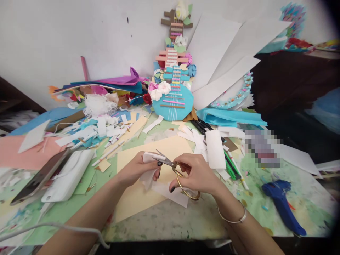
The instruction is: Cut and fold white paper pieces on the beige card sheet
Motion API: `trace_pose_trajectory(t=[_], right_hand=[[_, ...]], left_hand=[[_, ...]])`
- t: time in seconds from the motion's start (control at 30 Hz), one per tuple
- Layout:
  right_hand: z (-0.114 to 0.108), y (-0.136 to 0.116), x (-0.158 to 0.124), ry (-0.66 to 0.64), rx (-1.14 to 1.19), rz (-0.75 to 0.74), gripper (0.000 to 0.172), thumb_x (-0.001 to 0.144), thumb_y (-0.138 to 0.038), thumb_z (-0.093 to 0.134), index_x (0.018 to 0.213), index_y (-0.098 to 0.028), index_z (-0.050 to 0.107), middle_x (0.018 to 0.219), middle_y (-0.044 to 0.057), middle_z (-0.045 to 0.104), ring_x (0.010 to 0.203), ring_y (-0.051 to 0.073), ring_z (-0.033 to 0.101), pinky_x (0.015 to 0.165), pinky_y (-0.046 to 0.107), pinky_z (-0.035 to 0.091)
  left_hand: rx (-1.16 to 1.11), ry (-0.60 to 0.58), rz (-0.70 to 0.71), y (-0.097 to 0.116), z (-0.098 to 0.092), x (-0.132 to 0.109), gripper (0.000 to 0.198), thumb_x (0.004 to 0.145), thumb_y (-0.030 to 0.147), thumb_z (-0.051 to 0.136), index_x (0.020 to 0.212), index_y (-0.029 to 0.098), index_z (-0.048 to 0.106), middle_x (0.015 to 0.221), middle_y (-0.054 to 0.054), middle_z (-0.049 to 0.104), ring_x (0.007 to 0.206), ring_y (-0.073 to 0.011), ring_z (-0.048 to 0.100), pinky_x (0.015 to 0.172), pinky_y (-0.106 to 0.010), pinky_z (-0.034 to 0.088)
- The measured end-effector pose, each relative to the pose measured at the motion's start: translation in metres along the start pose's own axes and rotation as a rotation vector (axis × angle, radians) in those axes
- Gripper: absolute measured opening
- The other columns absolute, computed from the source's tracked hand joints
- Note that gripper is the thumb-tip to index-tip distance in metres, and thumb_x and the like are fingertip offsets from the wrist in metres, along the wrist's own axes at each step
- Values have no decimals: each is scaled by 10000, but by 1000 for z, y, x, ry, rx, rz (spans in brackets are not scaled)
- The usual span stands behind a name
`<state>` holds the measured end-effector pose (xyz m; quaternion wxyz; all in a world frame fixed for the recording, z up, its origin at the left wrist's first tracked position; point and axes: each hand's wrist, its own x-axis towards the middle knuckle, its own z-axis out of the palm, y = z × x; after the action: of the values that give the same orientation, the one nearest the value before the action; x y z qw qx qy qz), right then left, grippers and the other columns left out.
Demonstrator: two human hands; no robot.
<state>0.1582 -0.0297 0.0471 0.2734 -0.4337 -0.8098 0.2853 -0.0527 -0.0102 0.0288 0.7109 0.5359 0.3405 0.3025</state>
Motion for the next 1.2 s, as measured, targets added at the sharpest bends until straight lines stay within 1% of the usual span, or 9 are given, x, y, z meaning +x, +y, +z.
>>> trace_pose_trajectory(t=[0.17, 0.27, 0.4, 0.53, 0.73, 1.0, 1.2], right_hand=[[0, 1, 0, -9, -15, -11, 397, 562, -538, 714, 690, -181, 597, 533, -38, 444, 506, 87, 361, 481, 228, 220], [0, 1, 1, -14, -22, -17, 395, 575, -538, 707, 691, -177, 595, 536, -38, 444, 510, 87, 365, 483, 225, 221], [-1, 0, 0, -14, -39, -14, 423, 564, -561, 701, 680, -169, 592, 545, -35, 440, 514, 85, 360, 484, 218, 216], [-1, 0, 0, -21, -60, -6, 478, 543, -597, 694, 706, -157, 600, 555, -36, 440, 523, 84, 353, 492, 216, 216], [0, 1, 0, -35, -70, -2, 460, 579, -595, 672, 684, -155, 589, 554, -36, 437, 526, 80, 349, 490, 213, 209], [1, 4, 0, -67, -6, 4, 505, 570, -612, 666, 542, -149, 466, 487, -65, 348, 483, 56, 293, 470, 204, 192], [0, 6, -1, -88, 31, 15, 499, 589, -591, 666, 532, -149, 441, 480, -71, 327, 479, 52, 267, 464, 200, 194]], left_hand=[[1, -15, -8, 0, 1, 1, 116, 782, 244, 599, 818, 135, 619, 541, -13, 596, 462, -119, 538, 539, -270, 458], [-12, -27, -23, -1, 1, 0, 119, 781, 243, 599, 816, 130, 618, 549, -23, 608, 471, -136, 558, 543, -287, 471], [-20, -48, -33, 0, 0, 0, 156, 776, 246, 605, 837, 104, 631, 666, -80, 661, 588, -187, 620, 570, -296, 488], [-11, -40, -37, 0, -1, 0, 180, 771, 234, 613, 860, 82, 650, 741, -105, 678, 689, -204, 640, 635, -296, 499], [-19, -39, -49, -2, -3, 0, 204, 768, 229, 619, 904, 84, 663, 743, -102, 682, 702, -206, 650, 656, -304, 510], [-34, -34, -64, -2, -3, 0, 198, 752, 228, 637, 892, 90, 664, 736, -101, 683, 686, -210, 653, 657, -325, 517], [-45, -33, -80, -1, -2, 0, 208, 735, 230, 654, 886, 87, 667, 741, -106, 689, 679, -206, 650, 652, -321, 516]])
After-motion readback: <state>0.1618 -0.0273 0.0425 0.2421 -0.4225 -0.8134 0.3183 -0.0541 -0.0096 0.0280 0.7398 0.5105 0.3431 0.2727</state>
